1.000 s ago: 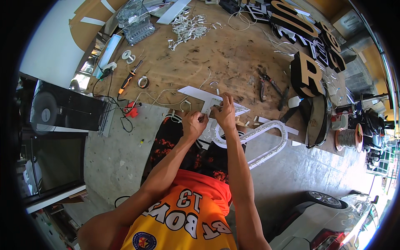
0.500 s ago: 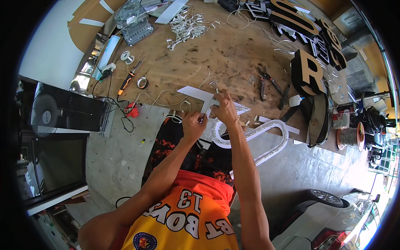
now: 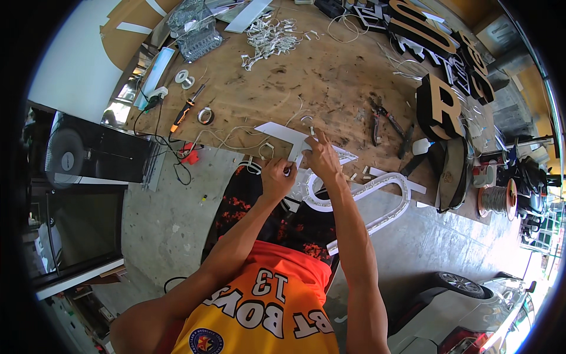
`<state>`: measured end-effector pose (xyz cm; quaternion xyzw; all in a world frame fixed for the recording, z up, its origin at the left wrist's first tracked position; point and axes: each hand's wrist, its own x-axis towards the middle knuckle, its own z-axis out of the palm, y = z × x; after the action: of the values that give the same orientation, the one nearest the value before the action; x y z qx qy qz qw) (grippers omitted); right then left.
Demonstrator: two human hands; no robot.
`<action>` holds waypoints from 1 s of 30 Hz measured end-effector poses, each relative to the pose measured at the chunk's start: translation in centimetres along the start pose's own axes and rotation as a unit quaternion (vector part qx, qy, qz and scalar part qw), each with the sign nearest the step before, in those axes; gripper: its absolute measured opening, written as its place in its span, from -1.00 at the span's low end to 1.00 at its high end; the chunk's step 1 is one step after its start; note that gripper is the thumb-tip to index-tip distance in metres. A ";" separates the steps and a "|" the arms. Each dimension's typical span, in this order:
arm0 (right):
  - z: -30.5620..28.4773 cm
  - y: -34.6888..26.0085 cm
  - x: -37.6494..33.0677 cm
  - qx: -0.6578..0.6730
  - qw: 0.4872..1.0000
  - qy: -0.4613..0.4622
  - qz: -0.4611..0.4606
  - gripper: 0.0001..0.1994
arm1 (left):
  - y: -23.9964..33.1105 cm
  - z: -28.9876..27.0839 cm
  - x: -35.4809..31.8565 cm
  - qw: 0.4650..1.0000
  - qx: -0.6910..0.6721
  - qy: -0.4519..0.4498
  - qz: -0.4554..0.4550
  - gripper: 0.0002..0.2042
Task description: Assembling and gluing the components of large 3D letters for a sign.
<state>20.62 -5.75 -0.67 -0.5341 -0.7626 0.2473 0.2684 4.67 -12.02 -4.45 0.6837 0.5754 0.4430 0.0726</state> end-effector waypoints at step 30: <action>0.8 -0.1 -1.1 -0.041 0.999 0.026 0.005 -0.48 | 0.1 -0.3 0.2 0.999 -0.033 -0.028 -0.024 -0.83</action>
<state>20.35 -6.85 -1.35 -0.5544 -0.7625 0.2030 0.2647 4.57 -11.97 -4.08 0.6793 0.5745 0.4401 0.1218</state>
